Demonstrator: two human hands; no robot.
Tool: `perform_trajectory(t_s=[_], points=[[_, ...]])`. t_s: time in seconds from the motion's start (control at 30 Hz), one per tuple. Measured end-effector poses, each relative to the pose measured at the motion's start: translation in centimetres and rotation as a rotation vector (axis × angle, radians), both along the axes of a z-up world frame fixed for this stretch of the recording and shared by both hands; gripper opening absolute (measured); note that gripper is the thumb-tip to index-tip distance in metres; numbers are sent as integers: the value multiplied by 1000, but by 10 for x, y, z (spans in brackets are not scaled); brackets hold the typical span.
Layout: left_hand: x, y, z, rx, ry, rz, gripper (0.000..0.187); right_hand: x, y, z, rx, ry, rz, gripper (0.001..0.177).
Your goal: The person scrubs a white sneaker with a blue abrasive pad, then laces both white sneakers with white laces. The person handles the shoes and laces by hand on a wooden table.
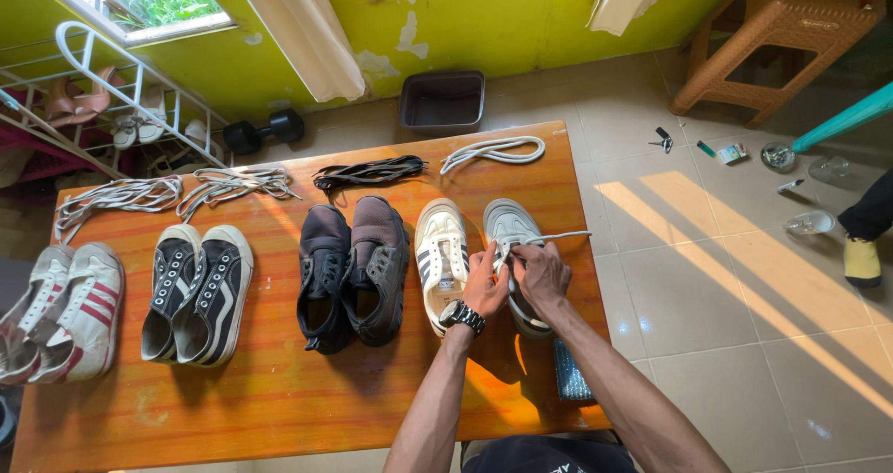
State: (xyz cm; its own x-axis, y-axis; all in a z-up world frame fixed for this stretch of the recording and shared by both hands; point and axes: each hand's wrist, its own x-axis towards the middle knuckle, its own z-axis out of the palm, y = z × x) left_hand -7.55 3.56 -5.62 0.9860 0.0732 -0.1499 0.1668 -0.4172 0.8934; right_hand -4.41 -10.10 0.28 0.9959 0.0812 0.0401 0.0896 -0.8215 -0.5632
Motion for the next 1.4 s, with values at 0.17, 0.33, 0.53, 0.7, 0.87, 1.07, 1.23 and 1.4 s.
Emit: perform_trajectory(t_s=[0.17, 0.33, 0.53, 0.7, 0.87, 1.07, 1.23, 1.4], points=[[0, 1, 1, 36, -60, -28, 64, 11, 4, -2, -6, 53, -51, 23], [0, 0, 3, 63, -56, -6, 65, 18, 4, -6, -8, 25, 11, 21], [1, -1, 15, 5, -9, -8, 73, 17, 0, -13, 79, -25, -21, 22], [4, 1, 24, 34, 4, -22, 67, 17, -1, -11, 197, -37, -9, 23], [9, 2, 35, 30, 50, -20, 74, 22, -4, -10, 354, 284, -101, 30], [22, 7, 49, 44, 110, -63, 79, 39, -13, -16, 588, 407, 16, 35], [41, -1, 36, 248, -7, 2, 37, 38, -15, -15, 516, 426, -50, 32], [70, 8, 32, 326, -222, -143, 13, 37, -11, -5, 448, 380, -33, 30]])
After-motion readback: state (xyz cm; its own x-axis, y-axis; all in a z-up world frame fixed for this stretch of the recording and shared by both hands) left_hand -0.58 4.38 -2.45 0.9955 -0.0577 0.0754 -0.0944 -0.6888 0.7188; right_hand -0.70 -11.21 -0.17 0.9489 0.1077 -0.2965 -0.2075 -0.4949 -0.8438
